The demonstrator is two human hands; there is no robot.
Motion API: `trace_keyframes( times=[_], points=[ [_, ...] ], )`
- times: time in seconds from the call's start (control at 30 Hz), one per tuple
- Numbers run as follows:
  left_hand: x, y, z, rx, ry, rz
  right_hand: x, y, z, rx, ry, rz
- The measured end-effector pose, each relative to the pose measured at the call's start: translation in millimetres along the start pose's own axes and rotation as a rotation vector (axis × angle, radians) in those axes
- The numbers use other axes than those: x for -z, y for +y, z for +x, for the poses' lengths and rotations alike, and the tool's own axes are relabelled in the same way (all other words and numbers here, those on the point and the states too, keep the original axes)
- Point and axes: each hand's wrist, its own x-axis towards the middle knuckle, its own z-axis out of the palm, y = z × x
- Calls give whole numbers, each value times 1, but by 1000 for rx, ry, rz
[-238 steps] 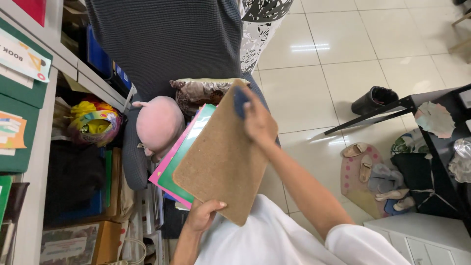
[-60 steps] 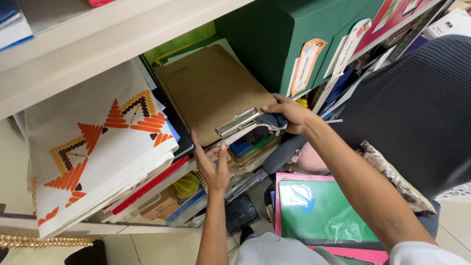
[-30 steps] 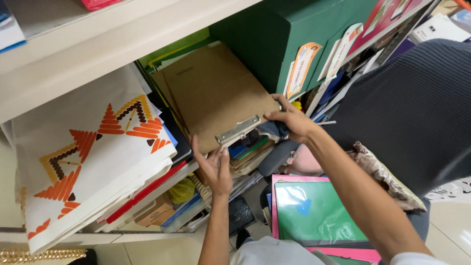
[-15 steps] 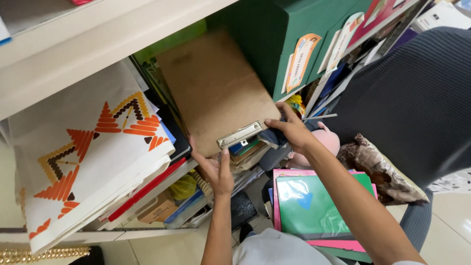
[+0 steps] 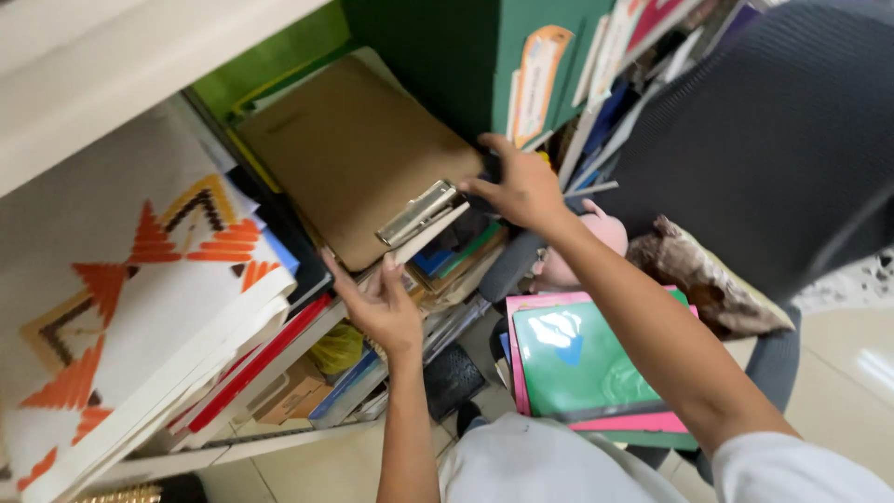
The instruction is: The person cleans the covers of several files and folders using a dark cloth. They wipe the surfaces of green, pink, and brown folders, then place them onto a nearby shelf. The person repeats this process for multiple items, handling them one at a time.
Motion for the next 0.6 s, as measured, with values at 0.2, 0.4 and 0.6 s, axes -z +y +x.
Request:
trace_keyframes(
  times=[0.2, 0.4, 0.6],
  points=[
    [2, 13, -46, -121, -64, 249, -10, 14, -46, -15, 73, -49],
    [0, -42, -135, 111, -468, 262, 14, 61, -153, -521, -97, 292],
    [28, -191, -232, 405, -1095, 545, -53, 222, -366, -702, 38, 156]
  ],
)
